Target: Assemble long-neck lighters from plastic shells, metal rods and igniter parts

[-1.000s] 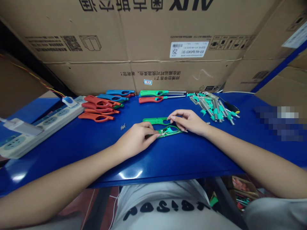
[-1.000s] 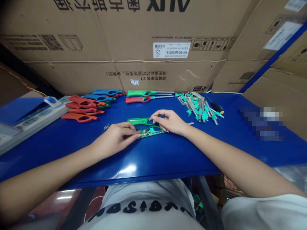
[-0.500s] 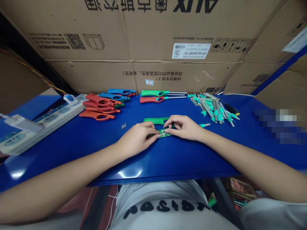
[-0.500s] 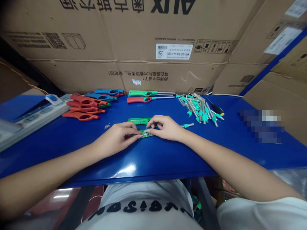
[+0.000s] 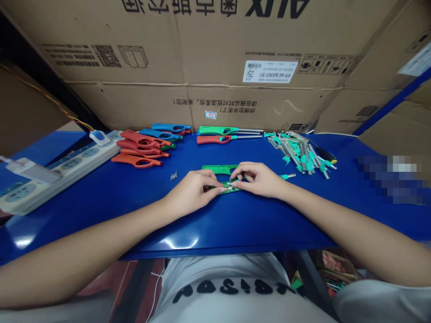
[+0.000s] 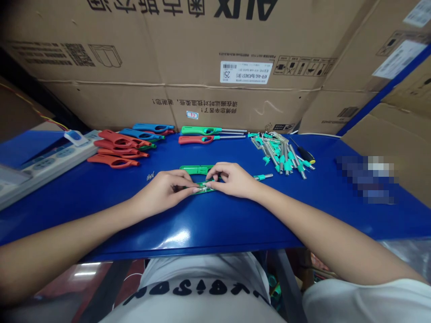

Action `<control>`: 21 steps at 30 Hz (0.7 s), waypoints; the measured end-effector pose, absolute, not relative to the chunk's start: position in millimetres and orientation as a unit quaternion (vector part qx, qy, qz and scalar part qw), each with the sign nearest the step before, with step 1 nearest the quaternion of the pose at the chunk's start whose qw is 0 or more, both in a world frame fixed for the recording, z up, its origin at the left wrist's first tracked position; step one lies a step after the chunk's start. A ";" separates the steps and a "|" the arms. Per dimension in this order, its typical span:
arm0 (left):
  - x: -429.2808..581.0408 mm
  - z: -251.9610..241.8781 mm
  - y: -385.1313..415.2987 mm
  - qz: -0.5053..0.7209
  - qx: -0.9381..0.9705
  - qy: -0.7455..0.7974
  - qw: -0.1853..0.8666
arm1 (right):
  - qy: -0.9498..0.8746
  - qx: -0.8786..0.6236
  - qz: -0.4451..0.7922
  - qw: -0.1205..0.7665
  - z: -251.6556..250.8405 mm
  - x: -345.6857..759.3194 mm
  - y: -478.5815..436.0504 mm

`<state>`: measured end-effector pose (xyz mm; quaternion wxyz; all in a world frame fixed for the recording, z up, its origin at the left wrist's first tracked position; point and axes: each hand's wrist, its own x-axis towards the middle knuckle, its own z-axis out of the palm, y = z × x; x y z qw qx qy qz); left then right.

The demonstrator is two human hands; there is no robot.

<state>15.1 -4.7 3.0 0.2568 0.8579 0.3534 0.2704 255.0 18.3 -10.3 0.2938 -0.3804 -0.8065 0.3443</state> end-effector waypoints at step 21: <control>15.0 4.3 -3.0 0.267 0.853 0.372 0.249 | -0.825 -0.368 0.308 0.297 -11.1 253.2 18.2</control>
